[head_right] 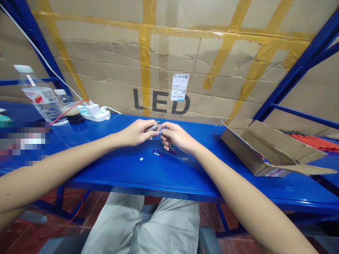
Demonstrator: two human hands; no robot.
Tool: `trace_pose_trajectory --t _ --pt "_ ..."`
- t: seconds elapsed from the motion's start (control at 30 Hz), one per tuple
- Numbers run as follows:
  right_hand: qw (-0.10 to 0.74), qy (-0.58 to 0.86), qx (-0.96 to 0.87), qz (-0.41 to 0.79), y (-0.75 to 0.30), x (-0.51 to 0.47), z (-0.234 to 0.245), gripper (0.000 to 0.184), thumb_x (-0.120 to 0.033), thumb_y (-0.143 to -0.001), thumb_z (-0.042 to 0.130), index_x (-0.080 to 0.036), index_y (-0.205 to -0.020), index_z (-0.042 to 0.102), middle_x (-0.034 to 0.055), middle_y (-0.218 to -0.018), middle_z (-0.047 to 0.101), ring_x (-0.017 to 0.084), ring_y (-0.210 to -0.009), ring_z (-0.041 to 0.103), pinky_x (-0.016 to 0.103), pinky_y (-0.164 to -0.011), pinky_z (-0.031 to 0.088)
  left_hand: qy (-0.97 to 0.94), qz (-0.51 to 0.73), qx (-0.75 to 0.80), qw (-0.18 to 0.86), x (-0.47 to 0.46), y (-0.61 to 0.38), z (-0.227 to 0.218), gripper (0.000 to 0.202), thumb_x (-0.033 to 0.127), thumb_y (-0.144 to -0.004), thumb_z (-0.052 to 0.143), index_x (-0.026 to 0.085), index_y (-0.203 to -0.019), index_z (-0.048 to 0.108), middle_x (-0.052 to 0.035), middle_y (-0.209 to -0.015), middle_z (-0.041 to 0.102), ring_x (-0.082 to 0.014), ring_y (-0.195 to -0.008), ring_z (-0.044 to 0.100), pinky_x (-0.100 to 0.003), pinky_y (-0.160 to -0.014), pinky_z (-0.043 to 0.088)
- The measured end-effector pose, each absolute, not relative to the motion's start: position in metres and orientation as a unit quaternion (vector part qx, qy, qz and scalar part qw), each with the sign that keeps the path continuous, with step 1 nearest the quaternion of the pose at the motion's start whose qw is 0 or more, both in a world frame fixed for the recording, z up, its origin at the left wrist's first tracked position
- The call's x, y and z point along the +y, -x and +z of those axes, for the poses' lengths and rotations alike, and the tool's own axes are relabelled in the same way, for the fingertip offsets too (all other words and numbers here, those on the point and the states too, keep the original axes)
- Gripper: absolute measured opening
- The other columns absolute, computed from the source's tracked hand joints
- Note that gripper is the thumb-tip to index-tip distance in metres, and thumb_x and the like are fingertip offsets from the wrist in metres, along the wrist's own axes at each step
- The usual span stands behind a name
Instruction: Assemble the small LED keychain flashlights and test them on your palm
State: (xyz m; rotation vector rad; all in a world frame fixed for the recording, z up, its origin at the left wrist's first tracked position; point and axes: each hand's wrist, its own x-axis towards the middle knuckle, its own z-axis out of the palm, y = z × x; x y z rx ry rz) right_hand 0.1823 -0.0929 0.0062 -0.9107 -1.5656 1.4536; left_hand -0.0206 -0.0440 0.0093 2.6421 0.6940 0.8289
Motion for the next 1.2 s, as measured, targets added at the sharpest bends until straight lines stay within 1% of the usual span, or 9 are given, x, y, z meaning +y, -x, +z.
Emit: trace_pose_trajectory --t 0.13,0.27,0.4,0.53,0.63,0.73,0.87,1.03,1.2 --pt "0.345 0.400 -0.686 0.500 -0.185 -0.093 0.009 0.010 -0.021 -0.081 0.062 -0.017 -0.090 0.061 -0.0010 -0.066 0.058 0.013 -0.050 0.057 0.027 -0.049 0.045 -0.915 0.277 0.243 0.162 -0.044 0.023 0.010 0.021 0.032 -0.097 0.051 0.018 -0.083 0.054 0.0005 -0.074 0.062 -0.0130 -0.066 0.054 -0.026 -0.064 0.037" --pt "0.294 0.393 -0.658 0.571 -0.185 -0.091 0.003 0.011 -0.019 -0.079 0.059 -0.015 -0.089 0.062 0.0031 -0.067 0.064 0.016 -0.051 0.061 0.029 -0.051 0.050 -0.929 0.268 0.208 0.149 -0.046 0.023 0.013 0.018 0.025 -0.096 0.048 0.017 -0.084 0.058 -0.0001 -0.077 0.064 -0.0136 -0.071 0.057 -0.027 -0.068 0.040" --pt "0.289 0.359 -0.599 0.655 -0.184 -0.088 -0.003 0.016 -0.022 -0.080 0.055 -0.014 -0.092 0.063 0.0018 -0.064 0.060 0.017 -0.049 0.058 0.033 -0.051 0.053 -0.943 0.262 0.170 0.114 -0.046 0.022 0.012 0.025 0.021 -0.096 0.047 0.017 -0.076 0.062 -0.0026 -0.082 0.067 -0.0159 -0.079 0.060 -0.029 -0.078 0.043" --pt "0.252 0.337 -0.573 0.703 -0.186 -0.087 -0.002 0.019 -0.026 -0.085 0.052 -0.012 -0.093 0.063 -0.0011 -0.060 0.051 0.014 -0.047 0.051 0.029 -0.046 0.048 -0.943 0.275 0.154 0.110 -0.041 0.022 0.008 0.019 0.023 -0.095 0.051 0.018 -0.094 0.070 -0.0057 -0.096 0.071 -0.0184 -0.091 0.064 -0.031 -0.084 0.046" --pt "0.240 0.327 -0.561 0.721 -0.186 -0.088 0.000 0.021 -0.027 -0.090 0.049 -0.012 -0.097 0.062 -0.0024 -0.058 0.048 0.014 -0.044 0.046 0.027 -0.042 0.043 -0.943 0.278 0.145 0.111 -0.039 0.023 0.007 0.019 0.022 -0.094 0.052 0.017 -0.093 0.071 -0.0056 -0.093 0.072 -0.0179 -0.088 0.064 -0.031 -0.083 0.047" --pt "0.273 0.323 -0.558 0.714 -0.183 -0.090 0.001 0.017 -0.023 -0.091 0.048 -0.012 -0.097 0.061 -0.0043 -0.056 0.043 0.013 -0.043 0.041 0.027 -0.041 0.042 -0.941 0.284 0.140 0.124 -0.041 0.023 0.010 0.022 0.020 -0.094 0.051 0.016 -0.081 0.069 -0.0041 -0.083 0.070 -0.0160 -0.082 0.063 -0.029 -0.081 0.046" --pt "0.333 0.320 -0.532 0.710 -0.180 -0.091 0.001 0.010 -0.020 -0.092 0.051 -0.015 -0.088 0.058 -0.0058 -0.057 0.038 0.010 -0.044 0.033 0.025 -0.043 0.042 -0.929 0.303 0.161 0.140 -0.043 0.023 0.012 0.021 0.022 -0.094 0.051 0.016 -0.080 0.066 -0.0031 -0.082 0.067 -0.0141 -0.076 0.060 -0.027 -0.075 0.045" --pt "0.375 0.318 -0.488 0.721 -0.177 -0.090 0.001 0.011 -0.018 -0.091 0.051 -0.013 -0.084 0.058 -0.0038 -0.060 0.040 0.009 -0.049 0.037 0.023 -0.047 0.040 -0.923 0.312 0.182 0.135 -0.042 0.023 0.012 0.023 0.024 -0.094 0.050 0.015 -0.077 0.062 -0.0016 -0.077 0.064 -0.0127 -0.071 0.056 -0.026 -0.070 0.041" --pt "0.449 0.357 -0.470 0.670 -0.169 -0.090 0.000 0.003 -0.015 -0.080 0.058 -0.012 -0.078 0.057 -0.0015 -0.059 0.046 0.008 -0.048 0.039 0.020 -0.044 0.032 -0.918 0.321 0.198 0.124 -0.041 0.021 0.011 0.024 0.025 -0.090 0.055 0.016 -0.068 0.055 0.0008 -0.068 0.058 -0.0111 -0.064 0.049 -0.025 -0.063 0.036"
